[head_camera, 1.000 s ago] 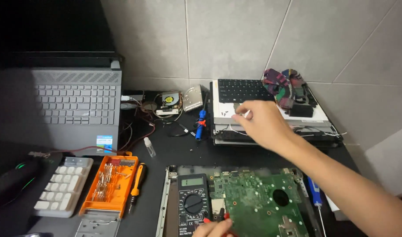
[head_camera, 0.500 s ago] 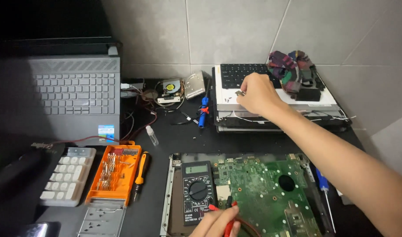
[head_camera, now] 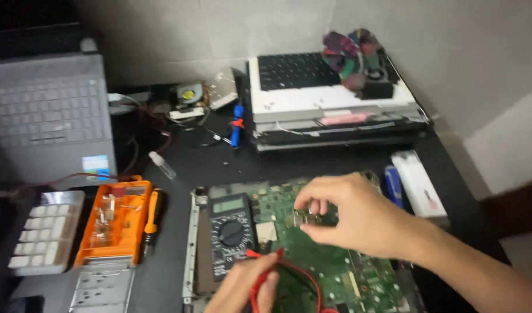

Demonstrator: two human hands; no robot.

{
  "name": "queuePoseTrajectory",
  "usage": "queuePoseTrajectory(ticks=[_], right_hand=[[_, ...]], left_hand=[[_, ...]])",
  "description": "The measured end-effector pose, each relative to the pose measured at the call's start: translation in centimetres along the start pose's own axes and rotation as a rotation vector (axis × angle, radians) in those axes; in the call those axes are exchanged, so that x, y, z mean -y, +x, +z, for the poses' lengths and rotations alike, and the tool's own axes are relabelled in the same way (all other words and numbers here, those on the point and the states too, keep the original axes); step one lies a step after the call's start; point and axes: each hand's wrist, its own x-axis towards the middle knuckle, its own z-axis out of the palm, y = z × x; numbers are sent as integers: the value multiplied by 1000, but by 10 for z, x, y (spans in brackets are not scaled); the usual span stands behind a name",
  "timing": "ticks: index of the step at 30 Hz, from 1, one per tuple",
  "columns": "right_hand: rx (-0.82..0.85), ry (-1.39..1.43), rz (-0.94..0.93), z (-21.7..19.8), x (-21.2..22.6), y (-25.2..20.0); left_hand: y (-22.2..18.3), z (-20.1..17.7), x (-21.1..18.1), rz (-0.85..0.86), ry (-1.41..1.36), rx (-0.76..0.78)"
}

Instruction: Using a digital multimeter to probe components on a laptop motherboard for diagnostic purposes.

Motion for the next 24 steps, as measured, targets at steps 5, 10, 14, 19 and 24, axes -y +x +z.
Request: queuePoseTrajectory(ticks=[5, 10, 14, 19, 24], right_hand=[[135, -13, 73, 19, -22, -29], [101, 15, 28, 26, -27, -30], [119, 8, 67, 28, -26, -28], [19, 59, -77, 30, -23, -40], [-373, 15, -685, 48, -7, -63]], left_hand=[[11, 4, -42, -203, -152, -145], [7, 5, -42, -162, -175, -79], [9, 1, -44, -237, -193, 40], [8, 1, -33, -201, -194, 104], [1, 4, -26, -132, -178, 106]])
